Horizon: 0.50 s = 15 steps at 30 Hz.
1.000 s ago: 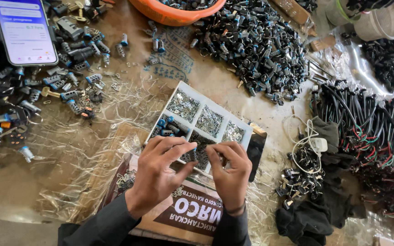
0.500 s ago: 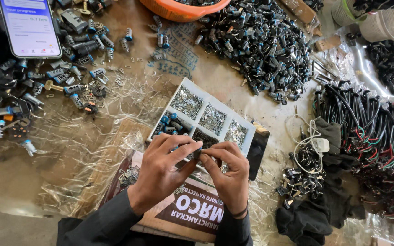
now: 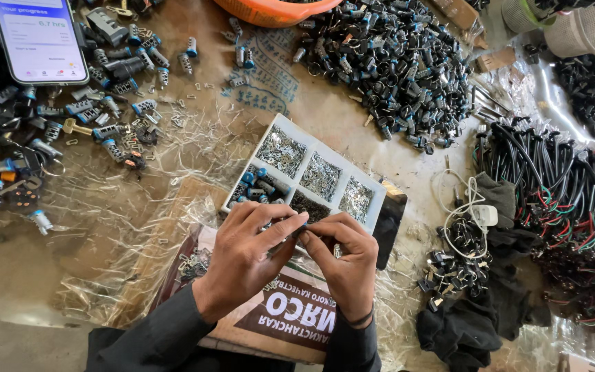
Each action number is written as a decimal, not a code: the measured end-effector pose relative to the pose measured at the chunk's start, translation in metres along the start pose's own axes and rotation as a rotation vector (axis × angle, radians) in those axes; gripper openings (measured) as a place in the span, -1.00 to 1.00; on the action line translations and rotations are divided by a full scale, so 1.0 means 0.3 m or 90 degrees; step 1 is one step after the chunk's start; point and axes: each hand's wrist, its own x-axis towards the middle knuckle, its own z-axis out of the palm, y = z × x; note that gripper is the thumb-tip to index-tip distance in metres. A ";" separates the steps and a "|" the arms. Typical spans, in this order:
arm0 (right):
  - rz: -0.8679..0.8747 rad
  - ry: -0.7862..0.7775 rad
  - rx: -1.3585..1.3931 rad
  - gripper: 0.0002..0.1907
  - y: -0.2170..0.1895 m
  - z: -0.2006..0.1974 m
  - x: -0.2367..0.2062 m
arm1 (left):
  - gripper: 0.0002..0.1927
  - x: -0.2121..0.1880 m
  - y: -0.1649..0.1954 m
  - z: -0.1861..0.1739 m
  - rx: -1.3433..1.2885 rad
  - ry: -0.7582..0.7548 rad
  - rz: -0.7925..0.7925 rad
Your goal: The person sits at a workbench covered with piles of black plastic connector parts and repeatedly assembles small components by hand, picking a blue-capped housing and small metal parts from a compartment tray and pressing them together, then setting the finished piece aside with the others.
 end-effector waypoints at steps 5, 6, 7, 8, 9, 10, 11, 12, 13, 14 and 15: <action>0.012 0.002 0.039 -0.89 0.007 0.000 -0.010 | -0.56 -0.004 0.001 0.001 -0.005 -0.001 0.001; 0.014 0.003 0.042 -0.89 0.008 0.000 -0.010 | -0.56 -0.004 0.002 0.001 -0.006 0.000 0.001; 0.017 0.004 0.045 -0.88 0.011 0.001 -0.013 | -0.56 -0.007 0.003 0.002 -0.006 -0.002 0.001; 0.019 0.005 0.047 -0.88 0.012 0.001 -0.013 | -0.56 -0.007 0.003 0.001 -0.006 -0.002 0.002; 0.018 0.003 0.051 -0.88 0.015 0.002 -0.014 | -0.56 -0.008 0.002 0.001 -0.006 -0.003 0.003; 0.017 0.001 0.055 -0.88 0.017 0.001 -0.015 | -0.56 -0.008 0.002 0.001 -0.005 -0.004 0.002; 0.016 -0.001 0.059 -0.88 0.019 0.001 -0.015 | -0.56 -0.009 0.002 0.001 -0.004 -0.005 0.001; 0.017 0.000 0.057 -0.88 0.021 0.000 -0.016 | -0.56 -0.009 0.002 0.002 -0.003 -0.005 0.001; 0.018 0.000 0.056 -0.88 0.021 0.000 -0.017 | -0.56 -0.009 0.002 0.002 -0.004 -0.006 0.003; 0.019 0.000 0.054 -0.88 0.023 0.000 -0.018 | -0.56 -0.008 0.001 0.002 -0.004 -0.007 0.005; 0.019 0.002 0.057 -0.88 0.023 0.000 -0.018 | -0.56 -0.007 0.001 0.002 -0.005 -0.008 0.006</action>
